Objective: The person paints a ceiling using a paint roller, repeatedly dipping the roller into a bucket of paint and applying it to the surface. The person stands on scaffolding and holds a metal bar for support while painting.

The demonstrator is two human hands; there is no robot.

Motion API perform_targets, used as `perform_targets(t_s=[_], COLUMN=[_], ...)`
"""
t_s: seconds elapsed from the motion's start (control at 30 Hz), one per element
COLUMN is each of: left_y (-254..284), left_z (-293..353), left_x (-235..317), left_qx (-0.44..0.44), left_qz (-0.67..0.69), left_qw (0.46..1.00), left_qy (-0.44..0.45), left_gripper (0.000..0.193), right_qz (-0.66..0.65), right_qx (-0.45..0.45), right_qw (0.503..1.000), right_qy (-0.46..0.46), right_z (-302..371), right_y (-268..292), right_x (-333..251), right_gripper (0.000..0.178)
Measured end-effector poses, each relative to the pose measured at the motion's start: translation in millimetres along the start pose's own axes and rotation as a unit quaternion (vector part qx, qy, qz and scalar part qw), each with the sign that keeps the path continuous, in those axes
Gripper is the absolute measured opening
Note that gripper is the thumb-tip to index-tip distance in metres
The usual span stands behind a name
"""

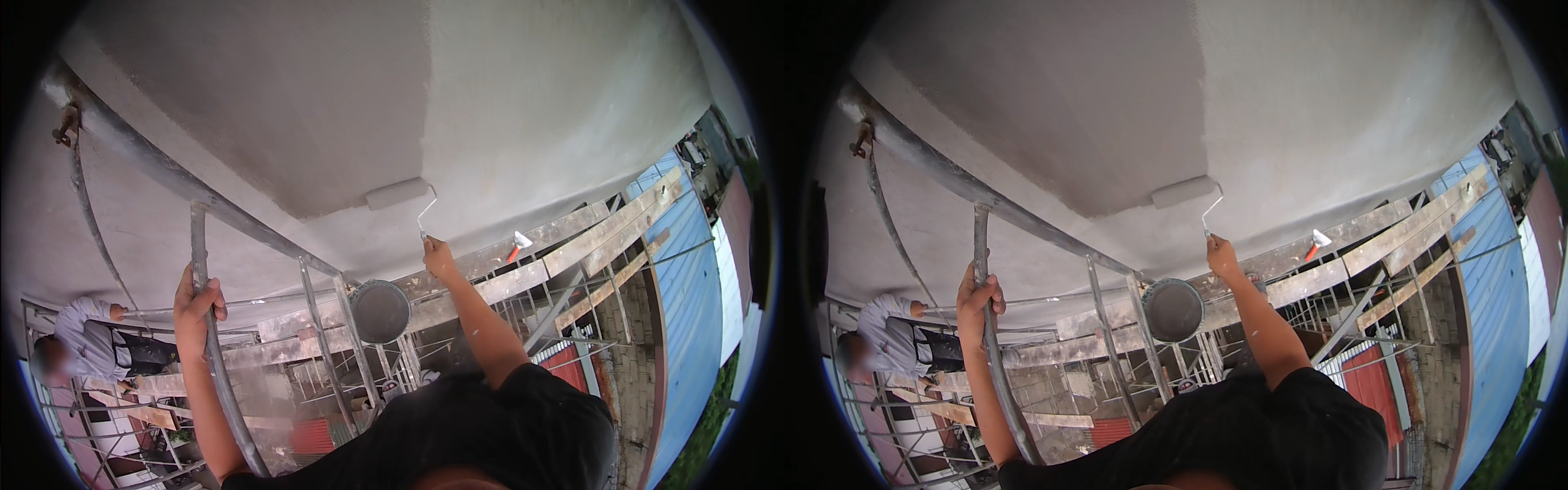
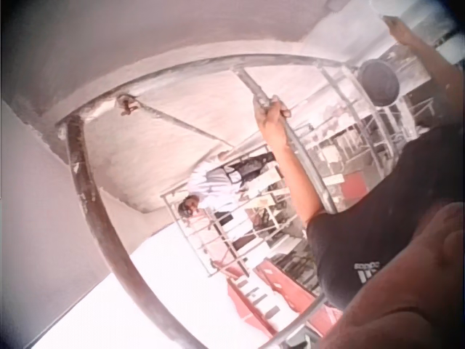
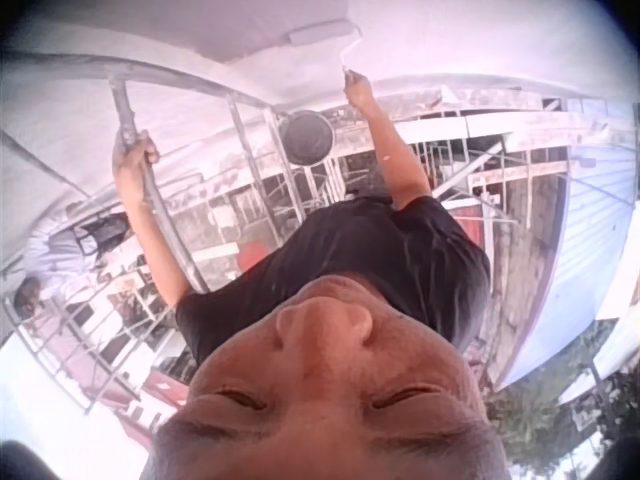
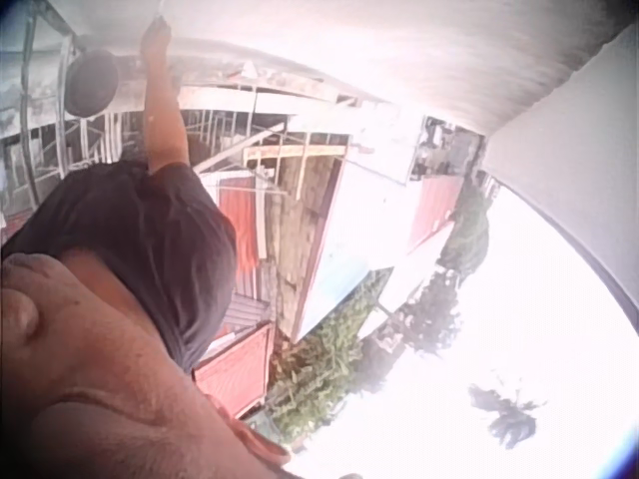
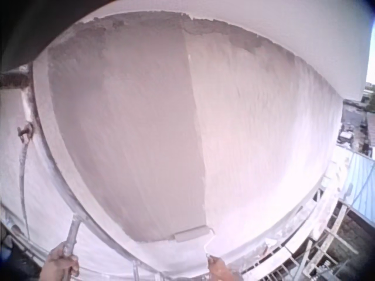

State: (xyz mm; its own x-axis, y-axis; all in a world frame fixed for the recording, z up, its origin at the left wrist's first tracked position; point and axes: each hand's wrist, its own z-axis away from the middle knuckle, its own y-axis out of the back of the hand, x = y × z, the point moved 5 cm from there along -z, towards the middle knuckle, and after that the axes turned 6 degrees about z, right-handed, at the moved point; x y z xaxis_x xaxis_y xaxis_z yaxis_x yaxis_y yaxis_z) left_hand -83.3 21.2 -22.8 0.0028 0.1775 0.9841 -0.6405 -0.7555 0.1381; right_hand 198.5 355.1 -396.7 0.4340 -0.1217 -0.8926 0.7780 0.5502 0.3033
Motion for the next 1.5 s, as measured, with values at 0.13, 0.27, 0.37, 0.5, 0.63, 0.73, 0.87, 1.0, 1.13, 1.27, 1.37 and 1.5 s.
perform_targets(t_s=[0.13, 0.27, 0.37, 0.5, 0.63, 0.73, 0.87, 1.0, 1.13, 1.27, 1.37, 1.5], left_y=[-6, -1, -1, -6, -8, -6, -10, -9, -7, -10, -11, -12], left_z=[3, 6, 7, 6, 5, 5, 3, 3, 3, 3, 2, 5], left_x=[6, 2, 1, 1, 3, 0, 2, -1, -1, -3, 0, 1], left_qx=[0.000, -0.002, -0.002, -0.001, 0.007, 0.002, 0.003, -0.007, -0.003, -0.005, -0.010, -0.007], left_qz=[0.007, 0.047, 0.060, 0.067, 0.065, 0.068, 0.057, 0.060, 0.056, 0.049, 0.049, 0.049], left_qw=[1.000, 0.999, 0.998, 0.998, 0.998, 0.998, 0.998, 0.998, 0.998, 0.999, 0.999, 0.999], left_qy=[-0.001, -0.003, 0.002, 0.012, 0.005, 0.004, -0.006, -0.008, -0.010, -0.023, -0.016, -0.020], left_gripper=[0.055, 0.061, 0.062, 0.064, 0.066, 0.068, 0.071, 0.072, 0.071, 0.073, 0.073, 0.073], right_qz=[0.053, 0.082, 0.107, 0.088, 0.065, 0.042, 0.062, 0.100, 0.044, 0.007, -0.041, -0.052], right_qx=[0.072, 0.079, 0.114, 0.107, 0.092, 0.081, 0.128, 0.115, 0.121, 0.104, 0.082, 0.074], right_qw=[0.994, 0.993, 0.985, 0.990, 0.994, 0.996, 0.988, 0.988, 0.991, 0.995, 0.995, 0.996], right_qy=[0.069, 0.044, 0.069, 0.024, 0.016, 0.008, 0.053, 0.019, 0.038, 0.000, -0.037, 0.007], right_z=[9, 22, 11, 30, 21, 19, 15, 5, 16, 21, 26, 36], right_y=[5, 15, 25, 46, 62, 69, 64, 66, 59, 59, 59, 52], right_x=[12, -7, -20, -52, -47, -67, -50, -45, -49, -58, -66, -75], right_gripper=[0.039, 0.039, 0.039, 0.042, 0.040, 0.039, 0.040, 0.040, 0.041, 0.042, 0.042, 0.042])
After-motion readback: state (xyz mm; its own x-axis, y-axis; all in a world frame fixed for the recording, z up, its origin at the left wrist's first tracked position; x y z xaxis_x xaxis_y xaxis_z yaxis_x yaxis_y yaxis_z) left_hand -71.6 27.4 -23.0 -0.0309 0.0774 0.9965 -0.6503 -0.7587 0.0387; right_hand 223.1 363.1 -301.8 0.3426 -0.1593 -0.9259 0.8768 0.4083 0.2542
